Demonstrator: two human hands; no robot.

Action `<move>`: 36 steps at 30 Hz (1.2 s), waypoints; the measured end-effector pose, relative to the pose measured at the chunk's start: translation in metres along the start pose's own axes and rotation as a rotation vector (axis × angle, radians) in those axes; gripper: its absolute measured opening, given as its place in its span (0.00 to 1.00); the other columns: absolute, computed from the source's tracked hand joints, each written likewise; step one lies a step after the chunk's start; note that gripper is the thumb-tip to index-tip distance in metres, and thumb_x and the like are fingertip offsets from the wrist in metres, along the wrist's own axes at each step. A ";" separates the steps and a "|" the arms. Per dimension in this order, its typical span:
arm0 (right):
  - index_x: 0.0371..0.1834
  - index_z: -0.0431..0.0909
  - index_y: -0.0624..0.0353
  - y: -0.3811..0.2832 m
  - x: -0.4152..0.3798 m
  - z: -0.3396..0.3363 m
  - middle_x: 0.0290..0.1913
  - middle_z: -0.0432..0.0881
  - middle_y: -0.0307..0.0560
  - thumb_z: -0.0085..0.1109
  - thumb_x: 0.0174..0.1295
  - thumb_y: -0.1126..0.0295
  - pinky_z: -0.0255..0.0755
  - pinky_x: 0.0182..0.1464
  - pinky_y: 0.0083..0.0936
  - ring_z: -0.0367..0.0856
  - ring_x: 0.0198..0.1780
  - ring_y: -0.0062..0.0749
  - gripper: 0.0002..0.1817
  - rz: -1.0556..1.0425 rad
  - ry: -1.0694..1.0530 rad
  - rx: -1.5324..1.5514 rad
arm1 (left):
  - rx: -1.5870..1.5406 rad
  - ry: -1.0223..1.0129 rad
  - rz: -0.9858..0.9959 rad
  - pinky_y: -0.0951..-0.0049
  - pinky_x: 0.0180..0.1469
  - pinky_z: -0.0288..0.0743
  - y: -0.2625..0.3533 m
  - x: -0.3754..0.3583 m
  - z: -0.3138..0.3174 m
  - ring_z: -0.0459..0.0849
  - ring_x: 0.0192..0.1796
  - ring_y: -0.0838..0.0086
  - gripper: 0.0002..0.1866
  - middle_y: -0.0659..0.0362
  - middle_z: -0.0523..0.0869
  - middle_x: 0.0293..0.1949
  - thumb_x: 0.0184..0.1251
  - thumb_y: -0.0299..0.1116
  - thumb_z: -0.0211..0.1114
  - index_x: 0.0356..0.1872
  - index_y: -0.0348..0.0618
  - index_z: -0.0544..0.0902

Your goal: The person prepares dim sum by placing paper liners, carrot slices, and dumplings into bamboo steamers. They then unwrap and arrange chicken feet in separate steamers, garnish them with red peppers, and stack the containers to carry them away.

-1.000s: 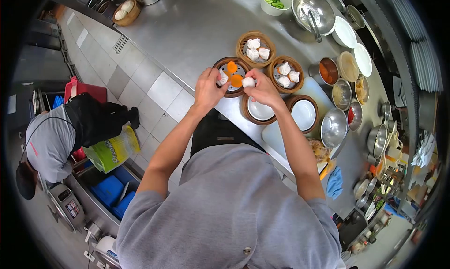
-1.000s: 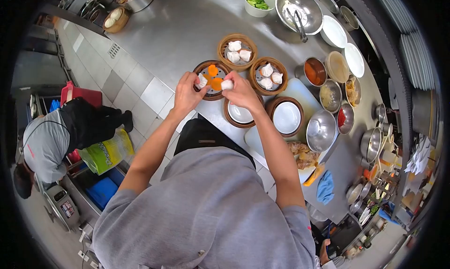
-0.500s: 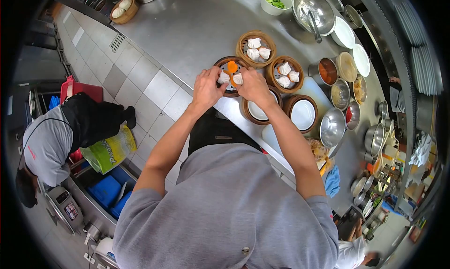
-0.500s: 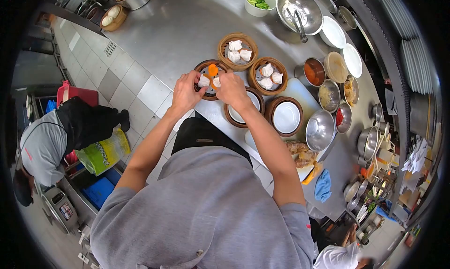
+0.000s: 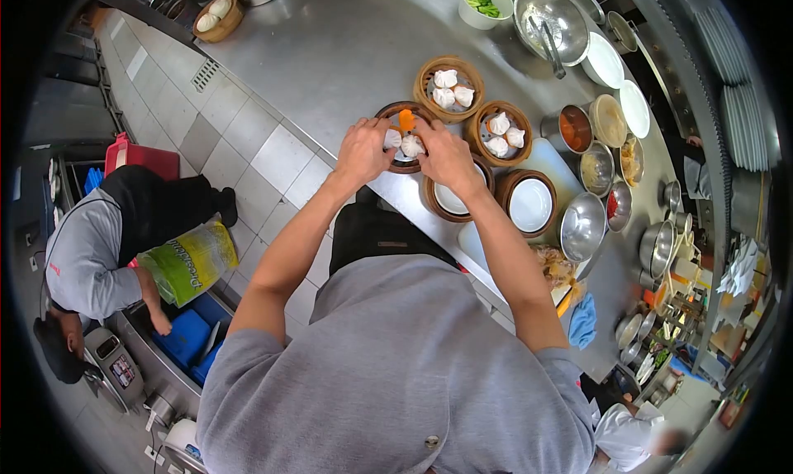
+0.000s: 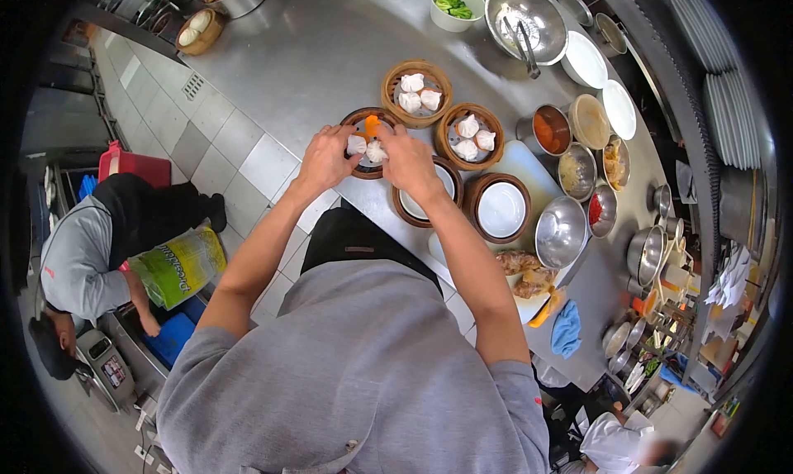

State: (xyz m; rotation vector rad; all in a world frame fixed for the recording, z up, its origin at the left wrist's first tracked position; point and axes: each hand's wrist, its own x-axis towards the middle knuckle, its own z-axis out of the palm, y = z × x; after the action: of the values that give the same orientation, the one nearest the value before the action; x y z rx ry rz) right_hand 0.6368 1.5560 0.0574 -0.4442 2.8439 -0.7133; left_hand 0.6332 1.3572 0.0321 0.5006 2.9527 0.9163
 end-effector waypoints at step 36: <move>0.56 0.77 0.61 0.016 0.050 -0.019 0.42 0.85 0.45 0.66 0.69 0.71 0.77 0.43 0.25 0.83 0.41 0.24 0.15 0.158 -0.165 0.830 | -0.824 -0.307 -0.110 0.75 0.46 0.81 -0.026 0.047 -0.021 0.85 0.41 0.79 0.13 0.60 0.88 0.42 0.71 0.21 0.67 0.55 0.35 0.82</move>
State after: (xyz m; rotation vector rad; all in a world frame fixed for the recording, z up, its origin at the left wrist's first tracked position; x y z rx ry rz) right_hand 0.5815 1.5607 0.0612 -0.1270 2.1307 -1.6010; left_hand 0.5786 1.3397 0.0385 0.3746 2.0506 1.7003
